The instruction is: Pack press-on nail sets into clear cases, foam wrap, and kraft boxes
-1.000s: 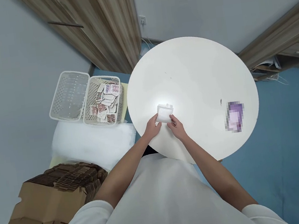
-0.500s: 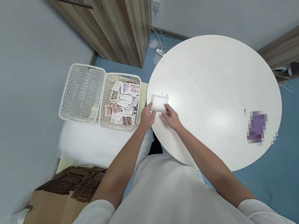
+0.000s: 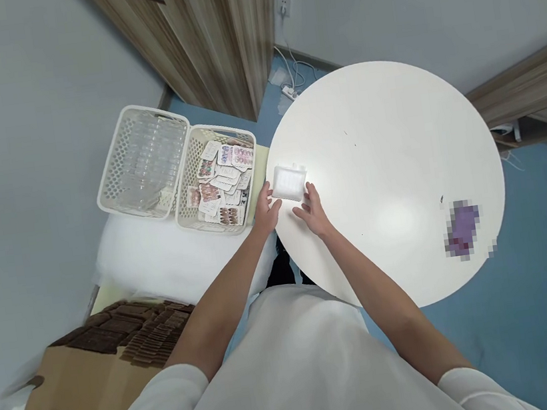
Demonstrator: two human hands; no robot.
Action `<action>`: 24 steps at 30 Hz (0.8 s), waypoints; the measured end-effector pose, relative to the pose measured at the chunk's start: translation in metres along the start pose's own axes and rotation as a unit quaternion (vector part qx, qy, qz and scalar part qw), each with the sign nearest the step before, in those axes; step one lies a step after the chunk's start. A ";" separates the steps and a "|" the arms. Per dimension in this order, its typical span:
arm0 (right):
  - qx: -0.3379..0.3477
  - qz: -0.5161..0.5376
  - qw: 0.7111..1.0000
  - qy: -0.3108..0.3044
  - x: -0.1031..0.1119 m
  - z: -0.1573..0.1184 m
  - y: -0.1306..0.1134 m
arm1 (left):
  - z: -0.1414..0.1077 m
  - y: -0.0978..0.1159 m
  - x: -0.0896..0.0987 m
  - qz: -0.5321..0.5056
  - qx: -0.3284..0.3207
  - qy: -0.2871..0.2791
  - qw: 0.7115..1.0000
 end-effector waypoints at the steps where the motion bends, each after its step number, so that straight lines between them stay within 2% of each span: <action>1: -0.007 0.014 1.000 -0.001 0.003 -0.005 0.000 | -0.003 -0.001 0.000 -0.014 0.002 0.009 1.000; 6: -0.049 0.038 0.998 0.002 0.020 -0.044 0.005 | -0.044 0.001 0.001 -0.026 0.030 0.034 0.999; 9: -0.042 0.038 0.998 -0.005 0.030 -0.069 0.014 | -0.080 0.003 0.000 0.002 0.056 0.025 0.998; 13: -0.036 0.041 0.998 0.005 0.035 -0.095 0.030 | -0.123 0.006 -0.005 0.030 0.056 0.017 0.998; 17: -0.030 0.029 0.999 -0.010 0.025 -0.110 0.040 | -0.160 0.005 -0.005 0.053 0.053 0.025 0.997; 21: 0.000 0.025 0.996 -0.080 0.004 -0.121 0.038 | -0.193 0.006 0.005 0.086 0.054 0.016 0.995; 24: 0.021 -0.002 0.992 -0.127 -0.013 -0.125 0.033 | -0.213 0.010 0.020 0.125 0.041 0.035 0.991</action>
Point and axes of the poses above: each hand's wrist, its own z-axis towards the middle knuckle, its own x-axis out of the back of the hand, y = z × x, the point moved 2 cm from there along z, towards the middle knuckle, and after that the axes turned 1 degree about z, right-handed, at the moved point
